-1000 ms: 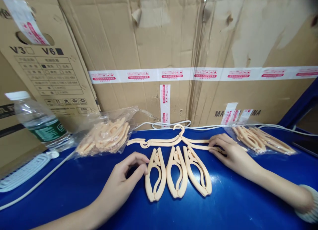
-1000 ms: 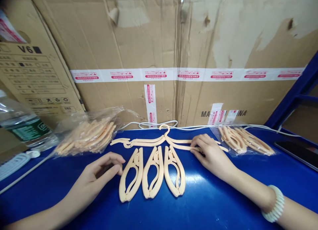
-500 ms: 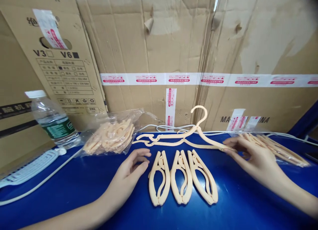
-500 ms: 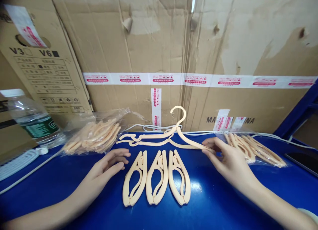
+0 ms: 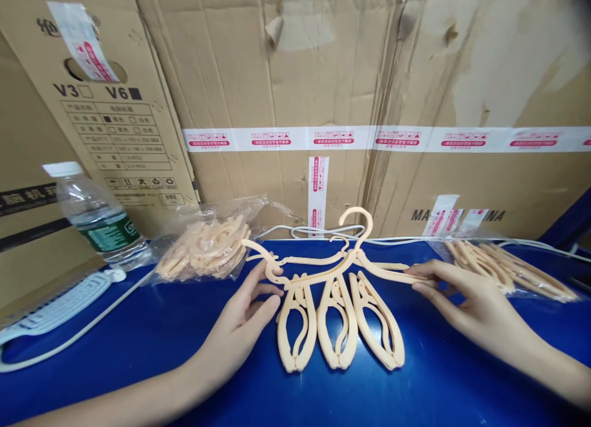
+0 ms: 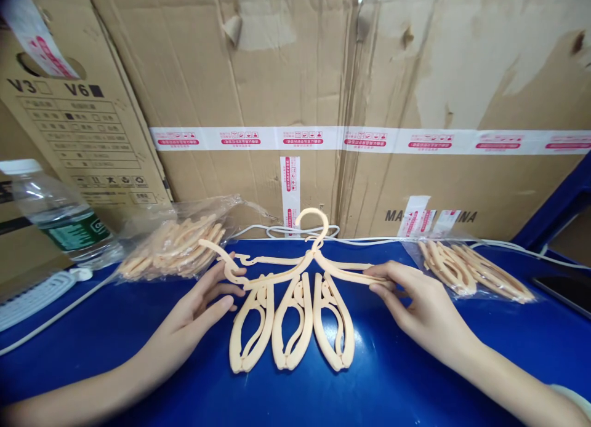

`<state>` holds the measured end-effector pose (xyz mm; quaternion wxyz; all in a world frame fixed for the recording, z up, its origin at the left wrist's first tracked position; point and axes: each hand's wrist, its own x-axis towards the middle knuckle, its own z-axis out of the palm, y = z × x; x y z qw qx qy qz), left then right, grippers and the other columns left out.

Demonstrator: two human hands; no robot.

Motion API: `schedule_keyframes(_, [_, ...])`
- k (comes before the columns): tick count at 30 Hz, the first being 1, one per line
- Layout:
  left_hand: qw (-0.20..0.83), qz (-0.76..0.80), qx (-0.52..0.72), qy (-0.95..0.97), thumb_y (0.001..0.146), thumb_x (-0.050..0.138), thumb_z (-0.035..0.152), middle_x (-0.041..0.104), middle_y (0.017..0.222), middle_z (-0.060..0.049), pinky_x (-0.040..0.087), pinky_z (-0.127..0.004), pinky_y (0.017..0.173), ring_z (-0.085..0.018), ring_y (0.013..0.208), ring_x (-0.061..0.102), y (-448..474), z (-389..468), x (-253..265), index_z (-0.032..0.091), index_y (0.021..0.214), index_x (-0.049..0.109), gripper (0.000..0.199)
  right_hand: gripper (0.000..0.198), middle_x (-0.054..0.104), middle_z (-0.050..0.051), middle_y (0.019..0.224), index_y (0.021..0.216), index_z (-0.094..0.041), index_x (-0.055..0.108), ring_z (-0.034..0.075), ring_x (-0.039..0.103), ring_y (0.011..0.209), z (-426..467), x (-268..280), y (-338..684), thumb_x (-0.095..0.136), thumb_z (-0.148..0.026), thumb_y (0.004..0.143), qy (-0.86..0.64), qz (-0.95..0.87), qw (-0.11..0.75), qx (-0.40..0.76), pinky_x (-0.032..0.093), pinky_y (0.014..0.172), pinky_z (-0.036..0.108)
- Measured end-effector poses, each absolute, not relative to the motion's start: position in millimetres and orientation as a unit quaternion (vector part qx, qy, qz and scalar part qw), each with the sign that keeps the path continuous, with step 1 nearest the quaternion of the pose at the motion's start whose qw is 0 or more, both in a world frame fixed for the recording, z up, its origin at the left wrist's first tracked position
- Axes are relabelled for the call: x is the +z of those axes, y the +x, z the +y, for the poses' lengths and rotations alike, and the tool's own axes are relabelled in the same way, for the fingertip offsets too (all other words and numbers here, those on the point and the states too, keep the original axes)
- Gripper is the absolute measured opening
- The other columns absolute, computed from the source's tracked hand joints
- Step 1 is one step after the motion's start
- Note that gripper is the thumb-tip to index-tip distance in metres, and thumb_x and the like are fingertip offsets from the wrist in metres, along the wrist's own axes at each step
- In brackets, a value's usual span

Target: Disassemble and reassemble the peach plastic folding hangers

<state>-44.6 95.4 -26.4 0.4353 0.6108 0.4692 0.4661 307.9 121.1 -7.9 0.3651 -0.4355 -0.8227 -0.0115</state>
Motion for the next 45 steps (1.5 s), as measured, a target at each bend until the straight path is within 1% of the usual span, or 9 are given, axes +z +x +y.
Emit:
schedule_keyframes(4, [0.373,0.475,0.409,0.684,0.093,0.051,0.044,0.062,0.100,-0.003,0.048,-0.037,0.090,-0.021,0.093,0.059,-44.6,91.6,-23.7,0.030,0.145,0.034,0.057,0.013,0.070,0.004,0.092,0.101,-0.025,0.062,0.020,0.068,0.081,116.0,-9.5,303.0,0.051,-0.028,0.096,-0.414,-0.840,0.352,-0.004,0.055,0.066,0.030])
schedule_keyframes(8, [0.328,0.501,0.397,0.696,0.092,0.052,0.045,0.066,0.104,-0.003,0.050,-0.035,0.086,-0.022,0.094,0.061,-44.7,91.0,-20.9,0.030,0.139,0.045,0.050,0.014,0.071,0.003,0.096,0.107,-0.025,0.061,0.020,0.068,0.083,112.5,-11.6,299.5,0.052,-0.028,0.096,-0.405,-0.843,0.354,-0.005,0.055,0.069,0.029])
schedule_keyframes(11, [0.336,0.502,0.415,0.681,0.092,0.052,0.042,0.069,0.101,-0.003,0.051,-0.031,0.085,-0.021,0.094,0.063,-44.4,91.8,-17.2,0.025,0.123,0.059,0.036,0.016,0.069,0.004,0.097,0.110,-0.024,0.061,0.019,0.067,0.085,112.0,-12.0,299.4,0.053,-0.024,0.096,-0.386,-0.854,0.348,-0.029,0.054,0.072,0.029])
schedule_keyframes(19, [0.353,0.514,0.439,0.647,0.089,0.056,0.042,0.066,0.072,0.000,0.048,-0.025,0.065,-0.015,0.066,0.056,-45.6,93.6,-12.0,0.019,0.101,0.069,0.029,0.030,0.071,0.012,0.102,0.114,-0.019,0.062,0.029,0.065,0.083,106.6,0.8,307.8,0.038,-0.014,0.096,-0.370,-0.837,0.243,-0.321,0.047,0.066,0.041])
schedule_keyframes(25, [0.365,0.505,0.443,0.644,0.088,0.058,0.042,0.067,0.073,-0.001,0.047,-0.027,0.065,-0.015,0.065,0.054,-44.4,93.9,-8.4,0.019,0.100,0.070,0.028,0.036,0.067,0.013,0.118,0.110,-0.022,0.065,0.032,0.068,0.094,103.4,-2.2,307.2,0.034,-0.014,0.094,-0.409,-0.814,0.240,-0.336,0.052,0.064,0.039])
schedule_keyframes(29, [0.365,0.508,0.450,0.637,0.089,0.058,0.041,0.067,0.073,-0.001,0.048,-0.028,0.068,-0.016,0.066,0.055,-45.2,96.5,-9.4,0.019,0.102,0.070,0.029,0.030,0.059,0.014,0.129,0.107,-0.023,0.065,0.033,0.067,0.099,104.1,-8.5,303.1,0.037,-0.019,0.095,-0.445,-0.808,0.278,-0.269,0.055,0.062,0.039])
schedule_keyframes(33, [0.380,0.506,0.447,0.632,0.090,0.058,0.042,0.069,0.076,-0.001,0.050,-0.027,0.072,-0.015,0.069,0.059,-45.2,95.8,-9.8,0.020,0.104,0.070,0.029,0.019,0.062,0.009,0.122,0.110,-0.026,0.062,0.028,0.064,0.104,106.1,-8.6,298.2,0.050,-0.028,0.094,-0.453,-0.794,0.384,-0.125,0.059,0.074,0.037])
schedule_keyframes(38, [0.398,0.495,0.449,0.628,0.089,0.060,0.041,0.068,0.076,0.001,0.053,-0.027,0.080,-0.017,0.079,0.065,-43.2,92.2,-9.5,0.022,0.106,0.070,0.027,0.032,0.068,0.007,0.106,0.117,-0.025,0.060,0.019,0.067,0.072,107.1,-3.1,295.0,0.061,-0.041,0.089,-0.487,-0.730,0.467,0.112,0.060,0.061,0.031])
schedule_keyframes(45, [0.449,0.487,0.485,0.571,0.085,0.067,0.038,0.077,0.095,-0.002,0.057,-0.029,0.085,-0.018,0.083,0.072,-39.5,91.3,-6.2,0.022,0.108,0.070,0.028,0.031,0.069,0.005,0.088,0.101,-0.025,0.071,0.017,0.060,0.066,106.9,7.7,291.9,0.072,-0.047,0.079,-0.490,-0.659,0.516,0.244,0.056,0.061,0.030])
